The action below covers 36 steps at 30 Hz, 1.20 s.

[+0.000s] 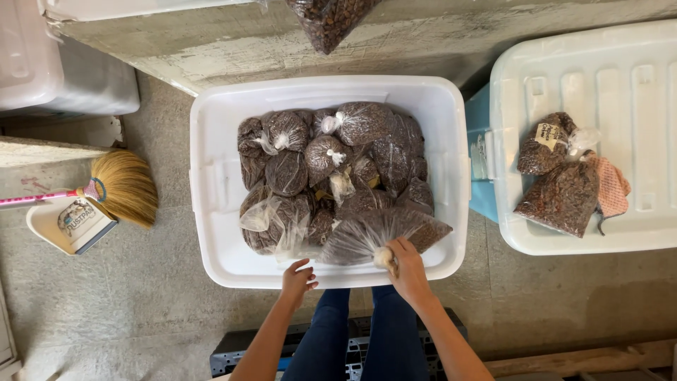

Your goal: Sorting and moving bags of roasted coffee beans from a large container to smaller bins and a counter

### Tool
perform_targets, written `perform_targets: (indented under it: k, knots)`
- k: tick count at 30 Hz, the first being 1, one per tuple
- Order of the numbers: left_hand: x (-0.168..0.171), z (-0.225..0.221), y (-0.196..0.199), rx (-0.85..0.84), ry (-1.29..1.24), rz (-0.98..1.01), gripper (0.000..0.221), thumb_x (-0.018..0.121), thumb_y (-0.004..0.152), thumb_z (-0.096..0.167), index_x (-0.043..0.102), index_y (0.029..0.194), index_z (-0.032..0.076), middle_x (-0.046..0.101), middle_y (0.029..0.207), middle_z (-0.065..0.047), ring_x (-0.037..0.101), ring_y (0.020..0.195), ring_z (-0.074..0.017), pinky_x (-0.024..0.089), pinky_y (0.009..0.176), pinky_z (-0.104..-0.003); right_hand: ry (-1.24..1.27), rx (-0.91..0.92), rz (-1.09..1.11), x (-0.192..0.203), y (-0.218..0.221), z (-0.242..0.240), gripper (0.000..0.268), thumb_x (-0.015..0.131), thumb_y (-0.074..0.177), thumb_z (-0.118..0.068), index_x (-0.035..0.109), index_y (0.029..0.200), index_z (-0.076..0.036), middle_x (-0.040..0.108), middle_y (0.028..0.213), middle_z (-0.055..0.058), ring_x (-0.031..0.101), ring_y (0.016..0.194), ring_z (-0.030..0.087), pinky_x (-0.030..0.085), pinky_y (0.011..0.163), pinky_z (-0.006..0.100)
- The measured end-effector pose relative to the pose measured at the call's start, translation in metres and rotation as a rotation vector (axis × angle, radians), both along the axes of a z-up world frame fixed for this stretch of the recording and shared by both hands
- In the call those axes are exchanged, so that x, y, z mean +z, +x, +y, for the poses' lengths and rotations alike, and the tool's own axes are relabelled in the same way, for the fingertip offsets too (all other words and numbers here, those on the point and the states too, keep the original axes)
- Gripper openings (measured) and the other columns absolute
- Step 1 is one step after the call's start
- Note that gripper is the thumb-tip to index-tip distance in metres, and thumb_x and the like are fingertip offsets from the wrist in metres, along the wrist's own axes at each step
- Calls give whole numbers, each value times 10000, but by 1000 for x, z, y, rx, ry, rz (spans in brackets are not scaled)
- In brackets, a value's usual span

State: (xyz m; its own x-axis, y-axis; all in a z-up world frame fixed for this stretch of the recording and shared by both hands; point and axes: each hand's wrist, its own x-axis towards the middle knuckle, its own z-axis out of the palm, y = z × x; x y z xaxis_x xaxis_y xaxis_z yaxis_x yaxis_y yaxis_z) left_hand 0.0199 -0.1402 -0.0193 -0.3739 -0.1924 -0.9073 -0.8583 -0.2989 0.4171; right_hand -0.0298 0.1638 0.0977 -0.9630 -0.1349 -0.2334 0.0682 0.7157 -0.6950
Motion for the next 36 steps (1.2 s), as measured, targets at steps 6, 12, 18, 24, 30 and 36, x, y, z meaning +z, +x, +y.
perform_targets:
  k: [6,12,18,24,30,36]
  knots:
    - [11,20,-3,-165,-65,-20,420,621,936,22,603,1356,21,633,952,-186,698,731,-239,710,618,-401,44,-67,12,-12,-16,-14,389,727,729,39,653,1091,-83,622,1044,107,657,965,364,574,788,428]
    - [99,70,-34,-652,-338,227,597,577,1020,257,357,1553,102,366,1361,-282,508,1236,-490,576,894,-537,-483,-545,-374,57,-30,-53,597,554,1019,-403,409,1493,-70,386,1472,228,416,1384,414,370,1130,500]
    - [205,122,-29,-1151,-412,897,451,520,1021,286,524,1438,113,404,1489,-231,329,1431,-512,333,1093,-696,-995,-592,-1102,41,6,-95,460,403,1045,-290,507,1414,-36,562,1428,171,480,1397,264,308,1277,399]
    - [209,101,-20,-1529,-324,1256,567,439,1007,383,496,1514,135,321,1615,-256,190,1514,-493,132,1176,-695,-1404,-789,-1110,66,19,-91,698,361,958,-536,490,1459,-68,494,1514,206,402,1453,374,252,1249,497]
    - [208,89,-26,-1623,-497,1143,730,274,1013,546,307,1597,108,232,1672,-193,164,1545,-400,110,1197,-637,-1693,-919,-1074,114,21,-77,885,320,884,-713,438,1529,-118,438,1594,199,370,1477,400,245,1211,550]
    - [193,71,-42,-1442,-422,855,498,358,1030,430,444,1435,152,497,1458,-86,394,1402,-326,197,1166,-601,-1585,-621,-870,125,32,-61,636,484,947,-588,570,1402,-152,610,1284,81,566,1157,227,418,959,381]
